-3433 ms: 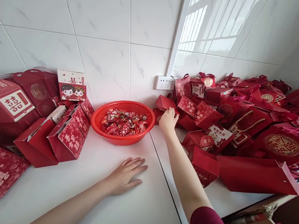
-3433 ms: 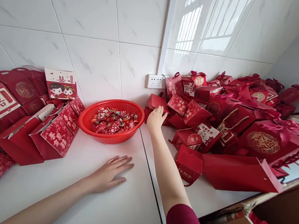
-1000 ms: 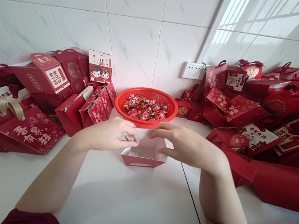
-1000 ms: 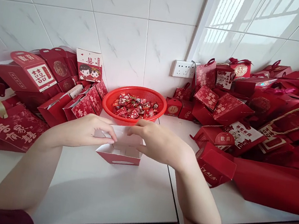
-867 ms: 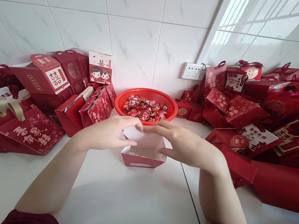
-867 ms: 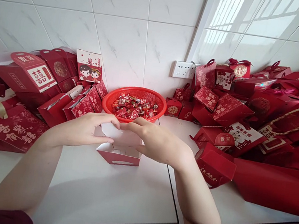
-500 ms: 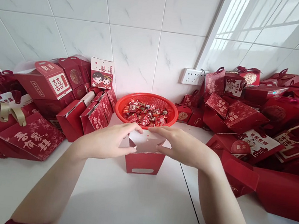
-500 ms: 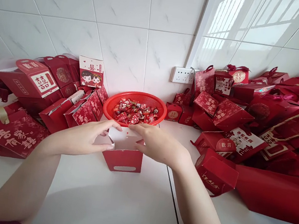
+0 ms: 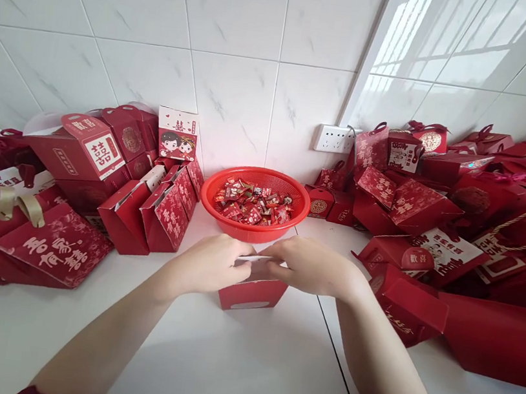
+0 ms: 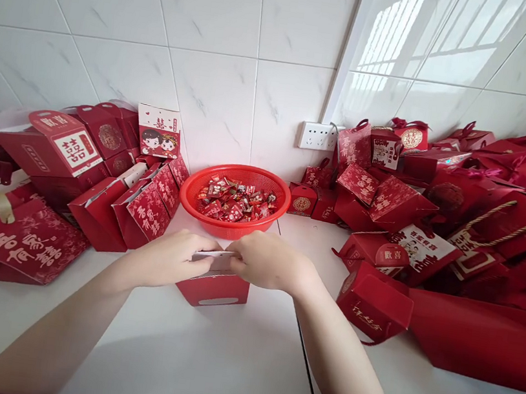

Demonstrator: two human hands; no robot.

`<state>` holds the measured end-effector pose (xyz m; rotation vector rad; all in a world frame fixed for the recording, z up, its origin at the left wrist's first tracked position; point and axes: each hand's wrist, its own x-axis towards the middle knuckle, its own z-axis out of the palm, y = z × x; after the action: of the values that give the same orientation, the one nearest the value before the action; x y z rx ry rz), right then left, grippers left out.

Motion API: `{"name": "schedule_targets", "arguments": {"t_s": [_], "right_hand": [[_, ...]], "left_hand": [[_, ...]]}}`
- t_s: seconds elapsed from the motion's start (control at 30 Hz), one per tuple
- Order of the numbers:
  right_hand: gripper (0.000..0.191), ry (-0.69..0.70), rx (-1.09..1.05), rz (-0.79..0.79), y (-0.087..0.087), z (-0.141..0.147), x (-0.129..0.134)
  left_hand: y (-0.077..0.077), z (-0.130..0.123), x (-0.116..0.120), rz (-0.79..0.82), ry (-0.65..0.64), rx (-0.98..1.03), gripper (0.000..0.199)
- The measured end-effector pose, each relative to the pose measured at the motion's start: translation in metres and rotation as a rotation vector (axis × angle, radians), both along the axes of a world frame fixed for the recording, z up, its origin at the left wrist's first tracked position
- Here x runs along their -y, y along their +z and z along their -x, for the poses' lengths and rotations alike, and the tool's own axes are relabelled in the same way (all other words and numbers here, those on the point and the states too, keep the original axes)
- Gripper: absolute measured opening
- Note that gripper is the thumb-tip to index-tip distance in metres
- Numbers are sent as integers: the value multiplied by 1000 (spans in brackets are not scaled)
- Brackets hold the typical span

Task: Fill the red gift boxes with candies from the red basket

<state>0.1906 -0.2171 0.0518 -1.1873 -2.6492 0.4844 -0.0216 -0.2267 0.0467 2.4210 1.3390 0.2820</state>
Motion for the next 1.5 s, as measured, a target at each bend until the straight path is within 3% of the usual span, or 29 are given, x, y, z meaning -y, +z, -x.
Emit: {"name": "schedule_targets", "arguments": {"t_s": [0.13, 0.27, 0.37, 0.43, 0.53, 0.7, 0.77, 0.9, 1.1, 1.27, 1.37, 1.43, 1.5], "right_hand": [[41, -18, 7, 24, -2, -8, -17], [45, 41, -48, 133, -10, -10, -37], [38, 134, -68, 253, -9, -13, -50], [33, 235, -83, 343, -5, -16, -63], [40, 336, -172, 372, -1, -14, -93], [33, 71, -49, 134, -18, 26, -151], [34, 28, 43, 135, -29, 47, -166], [55, -36, 236, 173, -46, 73, -179], [41, -110, 289, 124, -50, 75, -182], [18, -151, 153, -75, -41, 55, -159], [31, -192, -41, -239, -31, 35, -127], [34, -184, -318, -313, -23, 24, -100], [30, -113, -553, -320, -14, 18, -73]], "left_hand": [[1, 5, -10, -38, 79, 120, 46], [5, 9, -14, -2, -86, 162, 55], [7, 8, -11, -6, -196, 126, 58], [7, 9, -9, -7, -218, 87, 57], [5, 10, -9, 33, -207, 65, 57], [-2, 12, -15, 94, -231, 107, 62], [-5, 13, -19, 110, -246, 111, 64], [-9, 15, -24, 128, -238, 116, 61], [-9, 11, -20, 103, -227, 142, 44], [3, 14, -18, -60, -140, 254, 45], [13, 21, -22, -162, 100, 435, 39], [19, 24, -26, -171, 254, 561, 43], [22, 21, -30, -106, 279, 655, 52]]}}
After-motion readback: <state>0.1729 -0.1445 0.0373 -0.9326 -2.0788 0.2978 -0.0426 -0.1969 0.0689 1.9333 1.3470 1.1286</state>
